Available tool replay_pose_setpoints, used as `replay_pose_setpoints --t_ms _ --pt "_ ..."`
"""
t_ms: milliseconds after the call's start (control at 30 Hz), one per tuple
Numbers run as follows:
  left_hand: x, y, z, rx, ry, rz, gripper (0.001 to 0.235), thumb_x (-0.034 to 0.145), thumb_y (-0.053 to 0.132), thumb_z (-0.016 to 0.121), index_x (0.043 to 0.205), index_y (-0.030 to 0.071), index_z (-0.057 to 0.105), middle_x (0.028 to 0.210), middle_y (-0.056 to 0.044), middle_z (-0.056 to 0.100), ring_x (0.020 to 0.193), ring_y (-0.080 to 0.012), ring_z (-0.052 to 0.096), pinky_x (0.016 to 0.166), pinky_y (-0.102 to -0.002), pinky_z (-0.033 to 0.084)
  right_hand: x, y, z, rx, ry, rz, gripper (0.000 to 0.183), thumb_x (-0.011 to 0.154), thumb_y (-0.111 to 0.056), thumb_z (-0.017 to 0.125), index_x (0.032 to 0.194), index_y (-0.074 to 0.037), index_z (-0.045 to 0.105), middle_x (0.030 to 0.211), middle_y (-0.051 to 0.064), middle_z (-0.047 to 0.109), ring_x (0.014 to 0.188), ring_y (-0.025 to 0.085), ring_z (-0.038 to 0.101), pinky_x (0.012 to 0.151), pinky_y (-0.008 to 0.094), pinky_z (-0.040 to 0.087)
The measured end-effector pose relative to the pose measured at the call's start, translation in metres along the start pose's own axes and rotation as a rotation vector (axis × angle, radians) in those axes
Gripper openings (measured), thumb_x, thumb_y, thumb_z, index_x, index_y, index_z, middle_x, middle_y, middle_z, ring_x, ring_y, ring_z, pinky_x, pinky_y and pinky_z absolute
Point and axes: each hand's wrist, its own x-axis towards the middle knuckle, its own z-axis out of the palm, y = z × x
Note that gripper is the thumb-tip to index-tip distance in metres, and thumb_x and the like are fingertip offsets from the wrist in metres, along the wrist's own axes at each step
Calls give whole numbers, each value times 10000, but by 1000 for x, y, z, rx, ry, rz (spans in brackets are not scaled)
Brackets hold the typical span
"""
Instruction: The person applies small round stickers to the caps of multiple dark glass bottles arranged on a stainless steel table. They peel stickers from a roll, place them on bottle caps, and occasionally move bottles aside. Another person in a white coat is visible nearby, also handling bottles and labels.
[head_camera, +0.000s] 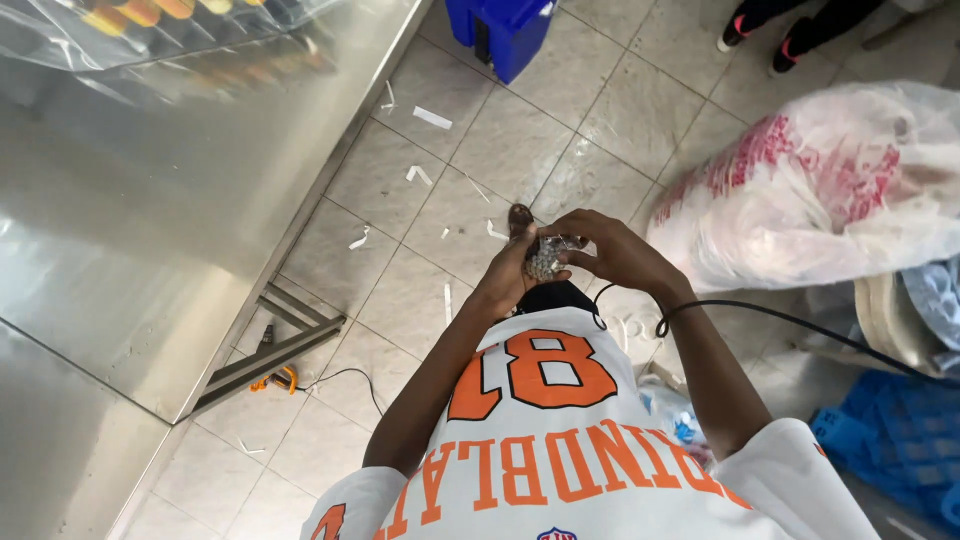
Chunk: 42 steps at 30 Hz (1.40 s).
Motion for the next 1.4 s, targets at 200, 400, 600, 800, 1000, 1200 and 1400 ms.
replay_pose_setpoints --t_ms 200,400,600,800,1000,1200,1400 --pt "69 74 13 -27 63 69 553 1158 536 558 1485 93 603 1347 -172 705 1187 -317 754 1041 -561 666 80 39 -52 73 86 -73 432 946 -76 830 1370 -101 746 1300 145 753 1163 370 713 983 488 584" --pt "120 122 13 -3 75 171 647 1116 629 593 1522 125 598 1342 -167 714 1202 -297 751 1060 -538 648 162 68 -89 31 88 -125 345 1031 -94 746 1362 -179 792 1300 62 782 1202 314 714 1021 450 570" --pt "142 178 6 47 186 332 579 1107 365 732 1574 80 543 1350 -217 704 1235 -325 736 1047 -493 647 238 49 -103 349 135 -107 285 1137 -155 628 1373 -56 754 1340 152 764 1216 293 725 1006 463 599" --pt "170 245 -22 82 347 404 502 1098 248 752 1531 50 592 1222 -224 750 1141 -311 778 945 -456 695 321 38 -108 533 160 -77 327 1170 -189 557 1379 9 712 1471 188 664 1286 313 674 1033 472 588" --pt "170 337 -29 139 392 487 458 1068 229 769 1462 30 648 1114 -213 755 1071 -299 798 879 -421 725 399 20 -141 908 376 81 250 1088 -19 676 1316 81 703 1044 72 666 894 136 650 825 295 641" --pt "161 391 -34 198 452 483 412 1060 221 752 1424 41 680 1125 -198 756 1057 -285 802 862 -416 717 456 13 -165 789 454 2 502 916 -24 884 1352 97 667 921 114 686 764 146 696 713 284 636" --pt "168 405 -47 49 500 497 408 1063 185 734 1415 0 642 1149 -210 740 1055 -298 795 853 -420 727 505 -14 -187 659 357 83 350 932 -21 878 1239 65 734 871 159 714 764 193 718 674 305 632"
